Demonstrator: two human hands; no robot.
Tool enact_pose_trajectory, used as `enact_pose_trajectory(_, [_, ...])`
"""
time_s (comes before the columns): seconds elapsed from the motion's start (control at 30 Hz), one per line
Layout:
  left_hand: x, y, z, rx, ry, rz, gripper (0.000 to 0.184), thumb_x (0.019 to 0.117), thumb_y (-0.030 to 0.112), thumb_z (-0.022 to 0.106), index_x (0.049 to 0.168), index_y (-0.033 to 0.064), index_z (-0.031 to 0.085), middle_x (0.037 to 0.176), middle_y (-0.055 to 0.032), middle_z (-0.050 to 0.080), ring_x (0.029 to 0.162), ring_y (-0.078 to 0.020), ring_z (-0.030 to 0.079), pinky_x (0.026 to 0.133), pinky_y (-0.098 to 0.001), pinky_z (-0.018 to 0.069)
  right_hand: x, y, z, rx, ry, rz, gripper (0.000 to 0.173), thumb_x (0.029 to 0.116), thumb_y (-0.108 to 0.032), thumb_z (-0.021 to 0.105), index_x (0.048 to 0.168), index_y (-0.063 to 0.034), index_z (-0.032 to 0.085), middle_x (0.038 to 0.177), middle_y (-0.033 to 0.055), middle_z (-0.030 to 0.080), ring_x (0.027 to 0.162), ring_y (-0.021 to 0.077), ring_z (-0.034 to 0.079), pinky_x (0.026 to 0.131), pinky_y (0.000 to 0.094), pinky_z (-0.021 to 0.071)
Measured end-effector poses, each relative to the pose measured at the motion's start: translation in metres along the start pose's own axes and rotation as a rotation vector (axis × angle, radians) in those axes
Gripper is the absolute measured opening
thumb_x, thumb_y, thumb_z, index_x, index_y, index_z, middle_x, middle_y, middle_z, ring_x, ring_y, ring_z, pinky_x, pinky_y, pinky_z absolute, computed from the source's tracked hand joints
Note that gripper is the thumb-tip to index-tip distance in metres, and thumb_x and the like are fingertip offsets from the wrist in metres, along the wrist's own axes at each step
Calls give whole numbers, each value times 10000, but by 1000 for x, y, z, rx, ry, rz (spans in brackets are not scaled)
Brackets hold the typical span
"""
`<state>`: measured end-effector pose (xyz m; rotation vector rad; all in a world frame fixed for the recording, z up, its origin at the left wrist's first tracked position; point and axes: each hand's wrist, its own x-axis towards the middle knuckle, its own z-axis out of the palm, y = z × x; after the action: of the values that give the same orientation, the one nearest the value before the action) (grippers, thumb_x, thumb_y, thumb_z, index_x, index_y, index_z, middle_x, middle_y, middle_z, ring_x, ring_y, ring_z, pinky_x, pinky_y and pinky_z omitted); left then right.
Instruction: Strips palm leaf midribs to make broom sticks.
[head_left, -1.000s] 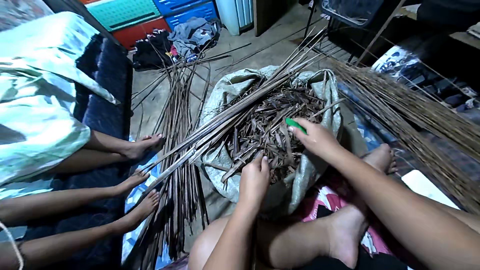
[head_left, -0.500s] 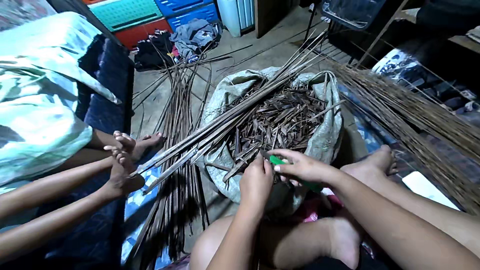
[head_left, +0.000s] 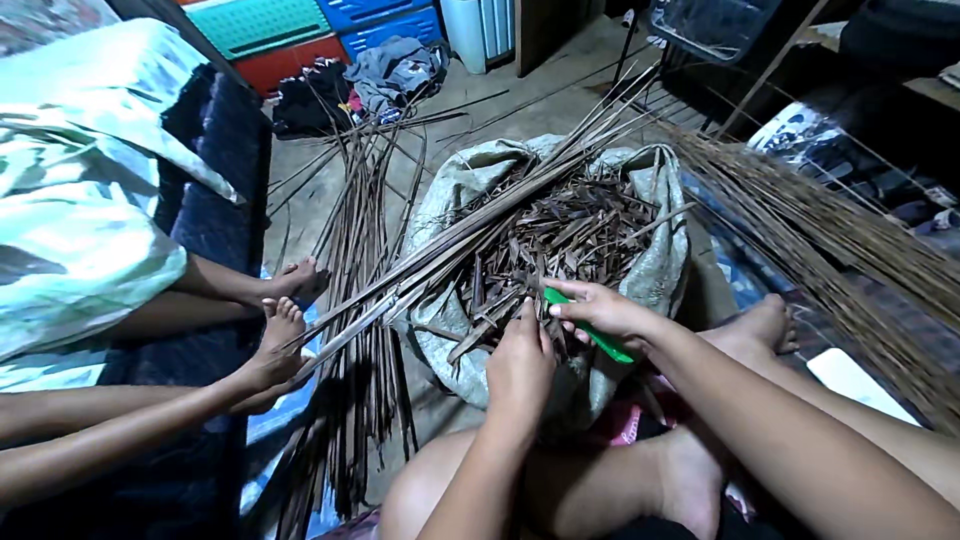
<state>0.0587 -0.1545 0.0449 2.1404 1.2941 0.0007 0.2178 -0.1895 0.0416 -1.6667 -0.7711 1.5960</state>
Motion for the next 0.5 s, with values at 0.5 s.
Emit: enact_pose_trajectory(0.5, [1,-10,-2,-260,-52,46,455,1116,235,396,1535,79,480,1255,-188,688,1076,-295,687,971,-490,518,-5,-6,-45,32,44,-112,577,1097,-126,469,1629,-161,248,841,11,574,590,52,541,524,190,475])
